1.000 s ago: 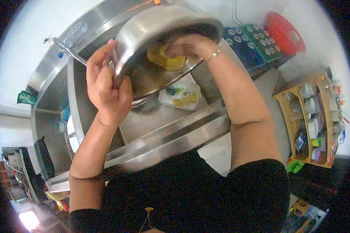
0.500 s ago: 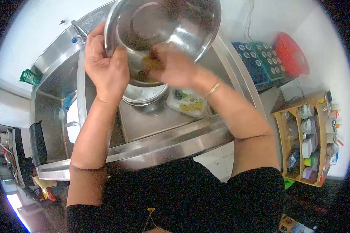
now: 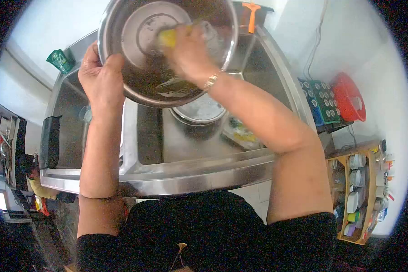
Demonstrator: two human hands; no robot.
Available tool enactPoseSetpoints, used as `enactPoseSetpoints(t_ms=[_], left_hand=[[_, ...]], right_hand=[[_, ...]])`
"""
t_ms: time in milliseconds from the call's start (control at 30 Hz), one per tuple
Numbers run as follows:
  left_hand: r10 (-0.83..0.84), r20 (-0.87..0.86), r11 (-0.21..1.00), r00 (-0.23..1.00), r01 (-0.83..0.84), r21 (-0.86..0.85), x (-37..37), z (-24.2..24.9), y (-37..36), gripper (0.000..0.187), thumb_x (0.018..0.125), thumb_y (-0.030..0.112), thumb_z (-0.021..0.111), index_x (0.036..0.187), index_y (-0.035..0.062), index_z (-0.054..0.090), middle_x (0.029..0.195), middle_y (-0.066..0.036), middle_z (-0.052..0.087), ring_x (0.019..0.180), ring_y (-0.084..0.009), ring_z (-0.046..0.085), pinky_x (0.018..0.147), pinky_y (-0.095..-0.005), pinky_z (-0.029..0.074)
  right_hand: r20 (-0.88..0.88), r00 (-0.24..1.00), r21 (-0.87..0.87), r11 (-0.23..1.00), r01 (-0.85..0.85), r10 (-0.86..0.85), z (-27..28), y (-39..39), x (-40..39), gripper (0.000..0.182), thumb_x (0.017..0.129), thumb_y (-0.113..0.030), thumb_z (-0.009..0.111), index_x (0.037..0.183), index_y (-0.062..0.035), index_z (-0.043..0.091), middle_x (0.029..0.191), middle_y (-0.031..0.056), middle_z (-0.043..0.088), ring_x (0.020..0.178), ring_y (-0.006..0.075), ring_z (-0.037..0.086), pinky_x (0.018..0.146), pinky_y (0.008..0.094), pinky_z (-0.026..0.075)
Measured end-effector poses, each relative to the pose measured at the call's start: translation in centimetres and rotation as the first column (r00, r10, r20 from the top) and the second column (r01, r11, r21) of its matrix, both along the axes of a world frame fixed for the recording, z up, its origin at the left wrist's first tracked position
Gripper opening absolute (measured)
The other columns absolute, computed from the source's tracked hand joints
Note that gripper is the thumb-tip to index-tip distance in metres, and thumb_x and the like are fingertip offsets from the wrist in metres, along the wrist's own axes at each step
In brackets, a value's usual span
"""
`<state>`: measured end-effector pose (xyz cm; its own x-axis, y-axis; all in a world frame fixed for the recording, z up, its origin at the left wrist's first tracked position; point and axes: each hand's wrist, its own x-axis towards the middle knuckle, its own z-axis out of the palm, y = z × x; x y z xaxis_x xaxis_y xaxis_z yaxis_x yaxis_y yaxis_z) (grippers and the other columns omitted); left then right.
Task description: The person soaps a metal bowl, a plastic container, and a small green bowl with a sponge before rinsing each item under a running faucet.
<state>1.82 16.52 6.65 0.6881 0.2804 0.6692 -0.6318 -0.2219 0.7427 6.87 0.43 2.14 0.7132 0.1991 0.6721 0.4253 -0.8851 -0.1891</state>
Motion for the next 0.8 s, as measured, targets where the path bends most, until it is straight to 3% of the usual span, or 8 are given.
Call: enactPoseSetpoints(t_ms=[100, 167, 233, 267, 500, 633, 700, 800], left_hand=[[0.044, 0.019, 0.996, 0.999, -0.042, -0.073, -0.5, 0.6, 5.1, 0.03, 0.066, -0.002, 0.051, 0.093, -0.0018, 0.061, 0.087, -0.006, 0.06, 0.076, -0.0113, 0.054, 0.073, -0.0218, 0.042], [0.001, -0.016, 0.984, 1.0, -0.004, -0.179, -1.6, 1.8, 9.5, 0.028, 0.068, -0.003, 0.05, 0.093, -0.0023, 0.061, 0.081, -0.004, 0.06, 0.068, -0.0077, 0.053, 0.065, -0.0192, 0.042], [0.022, -0.077, 0.978, 0.997, -0.038, -0.204, -2.0, 2.0, 14.4, 0.024, 0.067, -0.005, 0.049, 0.088, -0.0028, 0.059, 0.074, -0.003, 0.058, 0.06, -0.0065, 0.049, 0.055, -0.0194, 0.039], [0.02, -0.114, 0.976, 0.993, -0.044, -0.215, -2.0, 1.8, 16.5, 0.021, 0.066, -0.006, 0.049, 0.085, -0.0022, 0.058, 0.072, -0.002, 0.056, 0.059, -0.0068, 0.048, 0.054, -0.0202, 0.039], [0.014, -0.378, 0.976, 0.926, -0.095, -0.197, -0.9, -1.6, 25.5, 0.011, 0.063, -0.005, 0.049, 0.071, 0.0002, 0.054, 0.063, -0.001, 0.051, 0.053, -0.0085, 0.045, 0.048, -0.0234, 0.035], [0.079, -0.41, 0.956, 0.908, -0.185, -0.226, -0.2, -3.0, 31.2, 0.013, 0.06, -0.006, 0.049, 0.07, 0.0008, 0.053, 0.061, -0.001, 0.05, 0.052, -0.009, 0.043, 0.047, -0.0227, 0.033], [0.109, -0.441, 0.953, 0.891, -0.219, -0.207, 0.2, -4.4, 33.9, 0.014, 0.059, -0.006, 0.05, 0.07, 0.0009, 0.053, 0.06, -0.001, 0.05, 0.051, -0.0095, 0.043, 0.047, -0.0233, 0.033], [0.072, -0.503, 0.957, 0.861, -0.202, -0.208, 0.4, -5.8, 35.2, 0.015, 0.057, -0.006, 0.05, 0.069, 0.0019, 0.053, 0.059, -0.002, 0.049, 0.051, -0.0109, 0.043, 0.046, -0.0261, 0.032]], right_hand=[[-0.4, 0.886, 0.19, 0.967, -0.169, 0.233, 1.3, 8.8, -1.9, 0.047, 0.08, -0.02, 0.054, 0.118, 0.0009, 0.038, 0.114, 0.0273, 0.041, 0.11, 0.0449, 0.035, 0.093, 0.0485, 0.033], [-0.345, 0.837, 0.178, 0.905, -0.386, 0.425, 0.6, 10.9, -2.9, 0.053, 0.077, -0.019, 0.055, 0.123, -0.0003, 0.036, 0.121, 0.029, 0.036, 0.117, 0.0457, 0.029, 0.097, 0.0469, 0.031], [-0.316, 0.868, -0.268, 0.842, -0.469, 0.383, 0.4, 12.7, -1.9, 0.059, 0.075, -0.017, 0.056, 0.128, -0.0045, 0.033, 0.125, 0.0306, 0.031, 0.122, 0.0438, 0.025, 0.098, 0.0463, 0.03], [-0.112, 0.981, -0.411, 0.891, -0.19, 0.157, 0.1, 14.1, -2.0, 0.057, 0.076, -0.011, 0.053, 0.13, -0.0061, 0.033, 0.122, 0.0303, 0.033, 0.119, 0.0412, 0.032, 0.096, 0.0482, 0.032], [-0.059, 0.947, 0.112, 0.945, -0.307, 0.315, -1.5, 30.2, 3.3, 0.047, 0.07, -0.011, 0.063, 0.113, -0.0034, 0.047, 0.097, 0.024, 0.051, 0.095, 0.0385, 0.051, 0.081, 0.037, 0.044], [-0.532, 0.591, 0.156, 0.756, -0.635, 0.606, -2.8, 33.9, -2.1, 0.04, 0.066, -0.009, 0.064, 0.105, -0.0019, 0.053, 0.098, 0.0199, 0.057, 0.091, 0.0336, 0.055, 0.078, 0.0382, 0.045], [-0.744, 0.479, 0.109, 0.791, -0.602, 0.466, -4.1, 33.5, -2.4, 0.045, 0.065, -0.006, 0.064, 0.108, -0.0031, 0.053, 0.101, 0.0199, 0.057, 0.094, 0.0337, 0.055, 0.079, 0.0386, 0.045], [-0.723, 0.557, -0.029, 0.788, -0.615, 0.409, -6.7, 32.3, -1.1, 0.048, 0.065, -0.006, 0.064, 0.111, -0.0034, 0.052, 0.1, 0.0197, 0.057, 0.095, 0.0339, 0.055, 0.08, 0.0385, 0.045]])
